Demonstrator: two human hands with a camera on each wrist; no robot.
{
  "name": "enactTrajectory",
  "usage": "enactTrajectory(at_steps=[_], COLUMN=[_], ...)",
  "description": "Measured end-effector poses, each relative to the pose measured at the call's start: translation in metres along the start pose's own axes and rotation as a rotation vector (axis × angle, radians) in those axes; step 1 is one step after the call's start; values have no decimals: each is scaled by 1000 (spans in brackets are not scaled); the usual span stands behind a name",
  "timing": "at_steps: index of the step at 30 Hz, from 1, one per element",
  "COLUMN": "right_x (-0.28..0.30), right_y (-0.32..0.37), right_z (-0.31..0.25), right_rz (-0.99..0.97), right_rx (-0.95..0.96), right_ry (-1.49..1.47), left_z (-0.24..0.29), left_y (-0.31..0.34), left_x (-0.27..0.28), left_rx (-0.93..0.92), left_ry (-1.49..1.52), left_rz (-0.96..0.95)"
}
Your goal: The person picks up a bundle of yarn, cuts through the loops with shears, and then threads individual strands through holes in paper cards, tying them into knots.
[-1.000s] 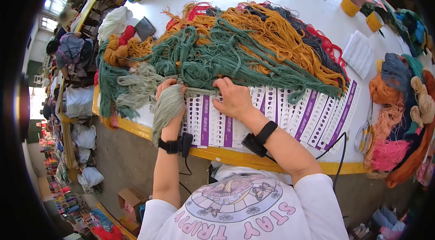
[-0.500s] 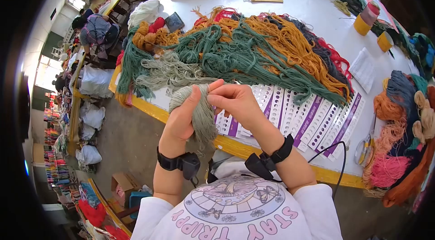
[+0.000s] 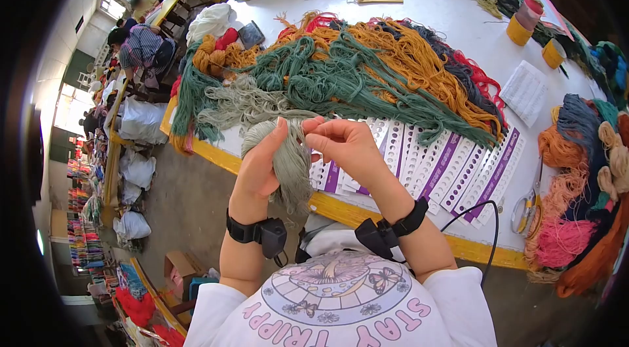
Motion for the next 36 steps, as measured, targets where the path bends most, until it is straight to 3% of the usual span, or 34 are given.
enactTrajectory(at_steps=[11,18,24,33,36], right_x=[2,0,4,9,7], right_y=[2,3,1,-4,-3], right_z=[3,8,12,20,17], right_rz=[17,-12,9,23,71], right_rx=[73,-23,9,-6,13], right_ry=[-40,19,-94,-207,-160], left_z=[5,-1,-1,-7,-9], left_y=[3,0,-2,-7,-10], left_x=[3,0,7,13,14], left_rx=[51,66,5,68,-13], left_ry=[3,48,-3,143,76], left_rz=[5,-73,16,104,80])
Point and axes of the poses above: each hand's wrist, its own y-axis away from the middle knuckle, its own x-axis out of the back of the hand, z = x × y, the point moved 4 cm from there along -y, towards the middle knuckle, and after that the axes turned 13 degrees about -x, right-handed, at the moved point
